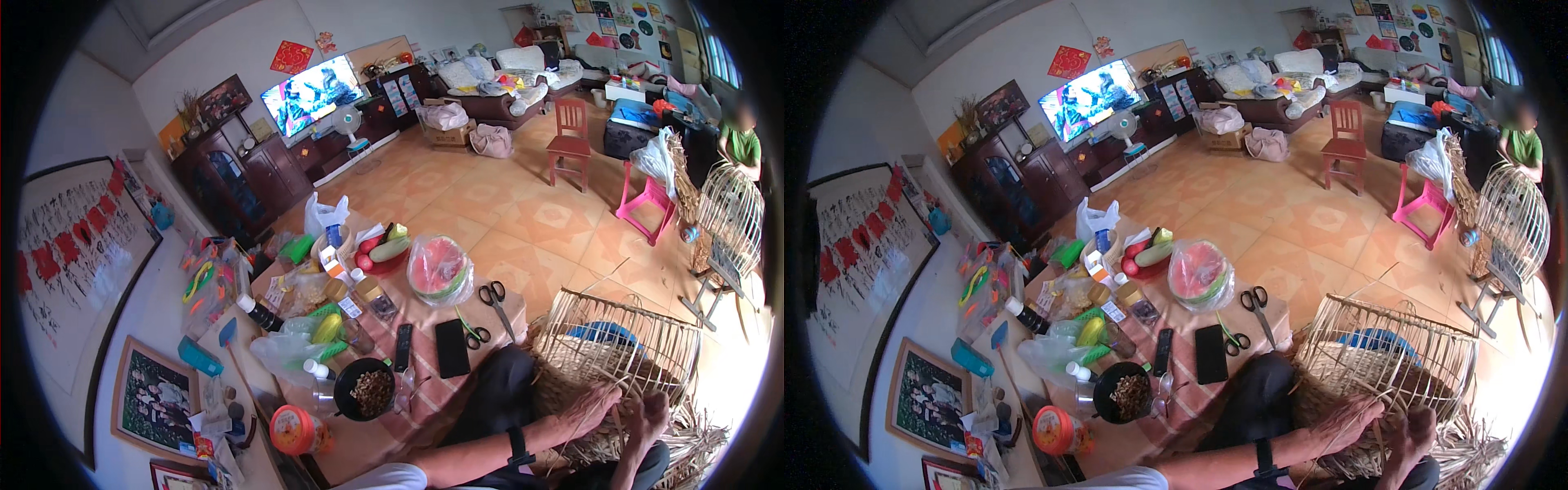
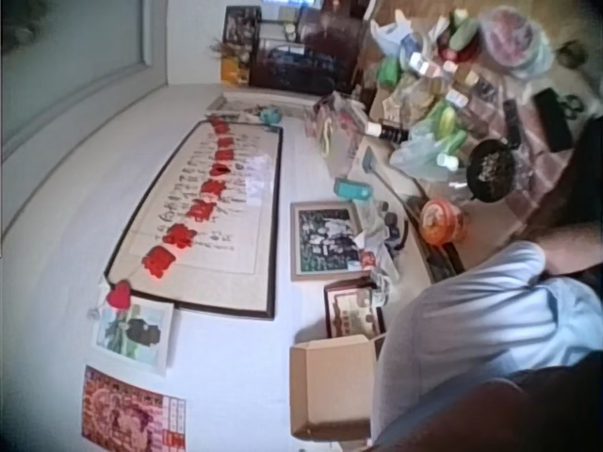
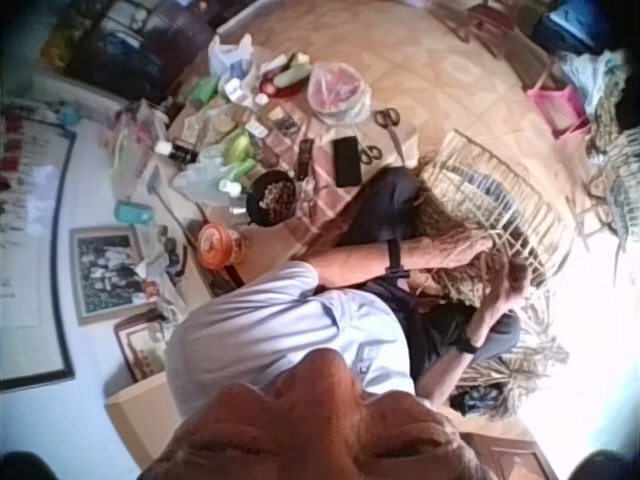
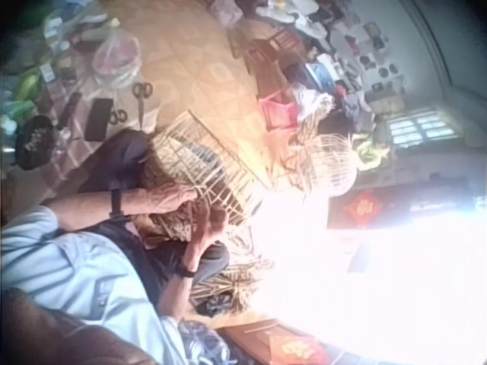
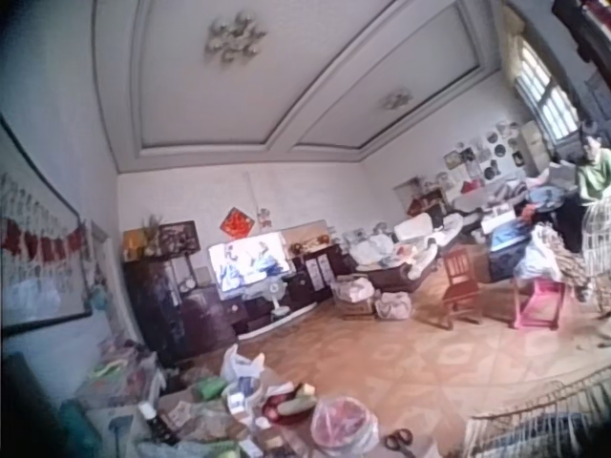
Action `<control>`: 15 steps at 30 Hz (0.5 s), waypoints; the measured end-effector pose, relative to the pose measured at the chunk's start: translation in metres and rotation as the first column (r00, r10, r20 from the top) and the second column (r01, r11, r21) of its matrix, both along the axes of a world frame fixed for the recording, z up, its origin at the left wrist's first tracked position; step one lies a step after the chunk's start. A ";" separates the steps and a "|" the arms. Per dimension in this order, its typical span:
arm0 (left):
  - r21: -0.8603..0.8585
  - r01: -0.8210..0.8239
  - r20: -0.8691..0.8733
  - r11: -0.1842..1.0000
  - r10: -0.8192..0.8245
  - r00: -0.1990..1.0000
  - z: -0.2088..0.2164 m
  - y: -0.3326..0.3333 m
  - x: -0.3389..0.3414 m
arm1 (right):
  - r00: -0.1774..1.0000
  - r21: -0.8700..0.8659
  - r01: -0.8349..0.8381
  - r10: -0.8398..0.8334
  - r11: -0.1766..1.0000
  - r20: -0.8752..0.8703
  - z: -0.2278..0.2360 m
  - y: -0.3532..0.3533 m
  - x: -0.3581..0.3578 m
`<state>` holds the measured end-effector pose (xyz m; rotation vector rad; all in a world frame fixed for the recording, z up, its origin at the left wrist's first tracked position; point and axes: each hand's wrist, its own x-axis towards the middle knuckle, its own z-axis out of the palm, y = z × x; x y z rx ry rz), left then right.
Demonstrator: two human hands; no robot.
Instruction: Hand-weaving a bamboo cage structure using long bamboo strips.
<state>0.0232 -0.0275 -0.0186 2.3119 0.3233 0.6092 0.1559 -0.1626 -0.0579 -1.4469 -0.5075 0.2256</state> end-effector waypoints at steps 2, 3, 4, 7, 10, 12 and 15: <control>0.025 0.017 -0.004 1.000 -0.016 1.000 -0.006 0.002 0.000 | 0.994 0.053 -0.015 0.020 0.999 -0.110 0.002 -0.008 0.001; 0.024 0.005 -0.003 1.000 -0.005 1.000 -0.008 0.004 0.002 | 0.955 0.111 -0.019 0.051 0.994 -0.294 0.003 -0.014 -0.002; 0.142 0.047 -0.046 0.989 -0.041 0.998 -0.007 0.004 0.005 | 0.881 0.161 0.000 0.076 0.987 -0.468 0.011 -0.022 -0.010; 0.195 0.092 -0.144 0.977 -0.064 0.987 0.006 0.005 0.013 | 0.937 -0.042 -0.107 0.086 0.993 -0.339 0.059 -0.016 -0.022; -0.008 0.041 -0.141 0.999 -0.042 0.989 0.004 0.007 0.021 | 0.949 -0.410 -0.266 0.311 0.873 0.046 0.037 -0.010 0.001; -0.052 0.023 -0.098 0.998 -0.028 0.995 0.006 0.010 0.018 | 0.934 -0.456 -0.334 0.354 0.825 -0.043 0.036 -0.008 0.020; -0.105 -0.004 -0.110 0.994 -0.008 0.994 0.012 0.011 0.015 | 0.927 -0.144 -0.241 0.183 0.960 -0.326 0.060 -0.004 0.003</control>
